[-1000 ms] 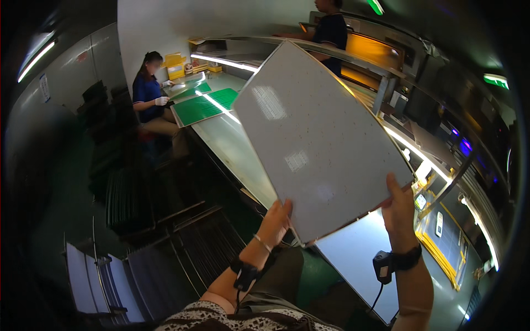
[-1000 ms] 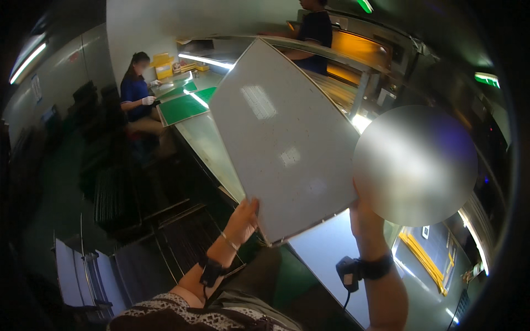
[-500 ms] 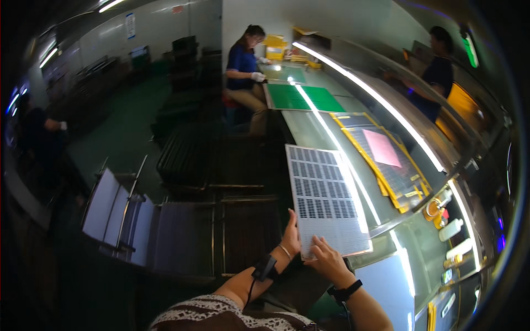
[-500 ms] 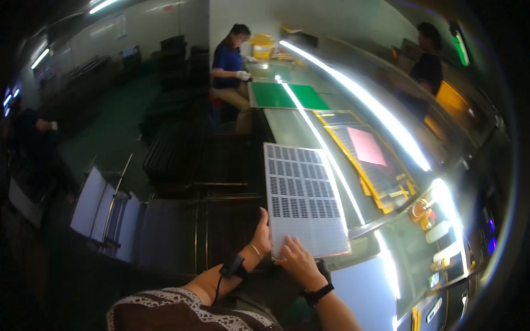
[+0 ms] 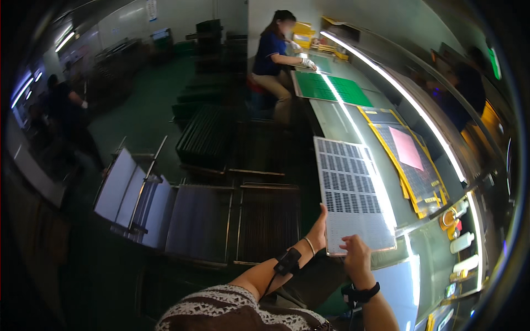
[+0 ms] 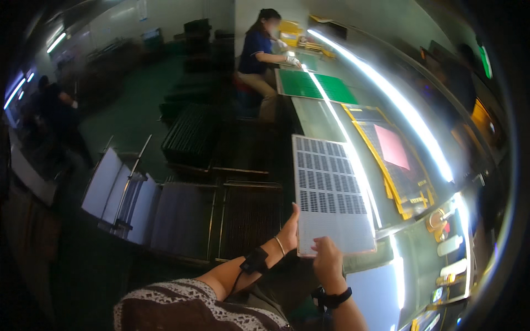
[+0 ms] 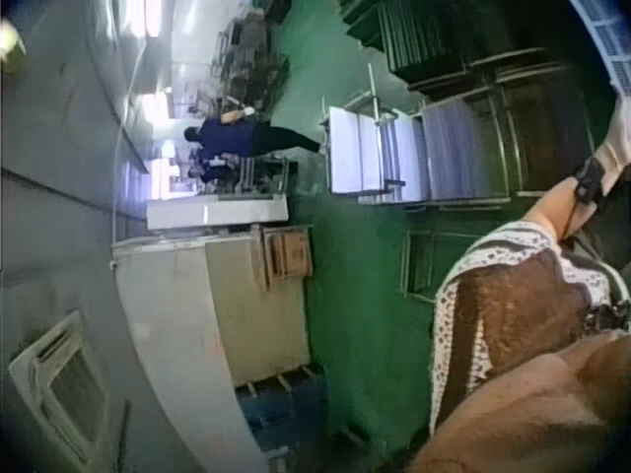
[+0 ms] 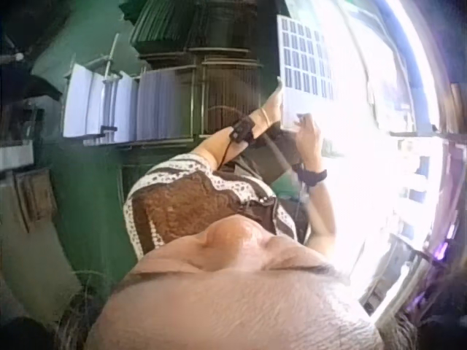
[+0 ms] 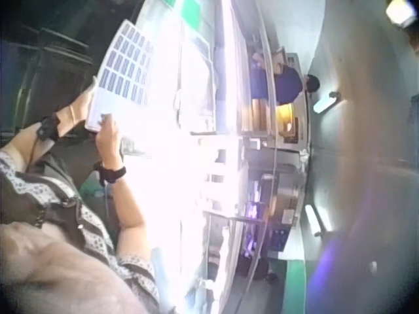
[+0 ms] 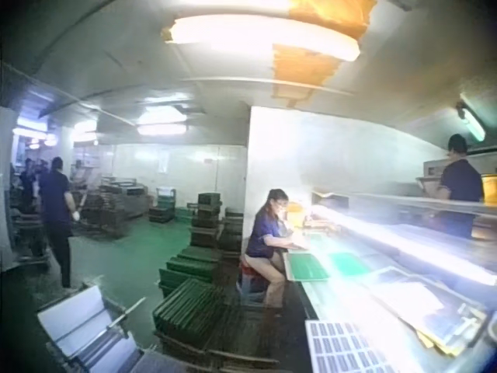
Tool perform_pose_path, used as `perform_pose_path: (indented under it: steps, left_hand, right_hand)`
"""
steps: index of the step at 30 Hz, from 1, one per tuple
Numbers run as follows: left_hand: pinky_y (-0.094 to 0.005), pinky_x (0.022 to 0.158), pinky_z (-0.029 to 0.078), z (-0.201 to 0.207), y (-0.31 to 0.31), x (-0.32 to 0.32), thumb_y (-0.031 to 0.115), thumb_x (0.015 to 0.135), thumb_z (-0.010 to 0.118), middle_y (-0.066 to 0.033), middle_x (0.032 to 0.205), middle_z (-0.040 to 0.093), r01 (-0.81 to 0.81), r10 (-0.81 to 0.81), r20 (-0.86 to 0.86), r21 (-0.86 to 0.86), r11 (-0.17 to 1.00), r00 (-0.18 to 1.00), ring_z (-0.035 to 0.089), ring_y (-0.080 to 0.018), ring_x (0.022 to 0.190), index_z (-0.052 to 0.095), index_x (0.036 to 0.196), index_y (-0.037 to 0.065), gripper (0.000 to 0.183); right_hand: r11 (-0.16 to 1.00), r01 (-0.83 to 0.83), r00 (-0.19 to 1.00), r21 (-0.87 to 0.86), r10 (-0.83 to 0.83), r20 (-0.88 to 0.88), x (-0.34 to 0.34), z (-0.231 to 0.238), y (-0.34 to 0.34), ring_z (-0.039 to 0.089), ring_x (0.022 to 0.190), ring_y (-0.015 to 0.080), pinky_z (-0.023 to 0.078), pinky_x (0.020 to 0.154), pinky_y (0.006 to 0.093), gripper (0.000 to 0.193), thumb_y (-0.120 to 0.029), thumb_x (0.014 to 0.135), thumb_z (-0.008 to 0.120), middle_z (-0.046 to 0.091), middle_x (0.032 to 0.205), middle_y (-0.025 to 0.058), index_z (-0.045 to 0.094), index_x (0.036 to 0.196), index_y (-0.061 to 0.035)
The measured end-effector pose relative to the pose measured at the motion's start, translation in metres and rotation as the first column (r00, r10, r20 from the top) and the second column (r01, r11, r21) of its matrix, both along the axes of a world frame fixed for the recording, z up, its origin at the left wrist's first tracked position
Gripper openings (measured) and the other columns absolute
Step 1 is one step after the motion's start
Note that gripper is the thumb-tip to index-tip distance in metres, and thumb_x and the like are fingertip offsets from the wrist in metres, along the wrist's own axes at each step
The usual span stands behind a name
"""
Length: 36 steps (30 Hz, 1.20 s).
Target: Inspecting and sorting large industrial sheets on a lighted workstation and placing them into drying racks.
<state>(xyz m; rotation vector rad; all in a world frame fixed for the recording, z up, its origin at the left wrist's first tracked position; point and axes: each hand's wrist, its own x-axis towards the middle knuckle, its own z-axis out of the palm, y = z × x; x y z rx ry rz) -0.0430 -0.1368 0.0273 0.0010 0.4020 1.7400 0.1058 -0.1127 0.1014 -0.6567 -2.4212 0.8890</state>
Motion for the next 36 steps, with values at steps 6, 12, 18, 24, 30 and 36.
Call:
perform_pose_path:
  steps: [6,12,18,24,30,36]
  left_hand:
    - [-0.0457,0.1,0.032,-0.007,-0.006,-0.007,0.067,0.084,0.031,-0.0149,0.128,0.046,-0.068,0.055,0.122,0.106,0.992,0.991,0.043,-0.0308,0.118,0.043,0.126,0.003,0.077]
    - [-0.0467,0.102,0.029,0.005,-0.011,-0.007,0.075,0.077,0.031,-0.0169,0.132,0.041,-0.014,-0.004,0.13,0.131,0.991,0.991,0.038,-0.033,0.122,0.038,0.129,0.002,0.089]
    - [-0.0436,0.1,0.034,-0.003,-0.005,-0.005,0.066,0.083,0.031,-0.0134,0.129,0.045,-0.046,0.053,-0.047,0.153,0.987,0.997,0.043,-0.0283,0.118,0.037,0.13,0.004,0.078]
    - [-0.0422,0.093,0.042,-0.018,-0.002,-0.018,0.053,0.087,0.042,-0.0129,0.119,0.051,0.035,-0.035,0.002,0.019,0.999,0.999,0.05,-0.0269,0.11,0.041,0.125,0.004,0.062]
    - [-0.037,0.082,0.048,-0.004,0.008,-0.004,0.017,0.088,0.054,-0.0116,0.102,0.06,-0.073,0.012,-0.259,-0.228,0.971,0.966,0.059,-0.0245,0.091,0.054,0.11,0.001,0.027]
    - [-0.0292,0.075,0.047,0.039,-0.058,-0.019,0.011,0.084,0.058,-0.006,0.093,0.061,-0.32,0.173,-0.58,-0.16,0.934,0.796,0.057,-0.0146,0.082,0.055,0.105,-0.001,0.024]
  right_hand:
    - [0.899,-0.235,0.961,0.371,0.156,0.23,-0.005,-0.001,-0.015,0.056,0.097,0.0288,0.046,0.077,0.0403,0.012,-0.011,0.076,0.061,0.057,0.1,0.013,0.055,0.085,-0.0051]
    - [0.82,-0.358,0.915,0.447,0.213,0.343,-0.011,-0.002,-0.006,0.051,0.083,0.0256,0.043,0.069,0.0359,0.011,-0.011,0.074,0.06,0.053,0.089,0.0081,0.054,0.083,-0.0083]
    - [0.995,-0.098,0.995,0.02,0.097,0.035,-0.01,-0.04,0.005,0.048,0.069,0.0166,0.041,0.064,0.0283,0.008,-0.006,0.083,0.051,0.049,0.072,0.0041,0.049,0.076,-0.0057]
    - [0.858,0.142,0.859,-0.493,-0.354,-0.37,-0.007,0.001,0.02,0.051,0.068,0.0128,0.041,0.063,0.0257,0.014,-0.003,0.089,0.045,0.052,0.071,0.0045,0.048,0.076,-0.0047]
    - [0.774,-0.063,0.998,0.629,0.03,0.063,0.007,0.031,0.004,0.057,0.071,0.0216,0.044,0.06,0.0342,0.014,-0.002,0.073,0.052,0.056,0.072,0.006,0.053,0.086,-0.0071]
    - [0.841,0.091,0.994,0.534,-0.108,0.001,0.035,0.073,0.01,0.062,0.064,0.0225,0.049,0.057,0.0334,0.021,0.005,0.075,0.049,0.062,0.071,0.0115,0.061,0.091,-0.0012]
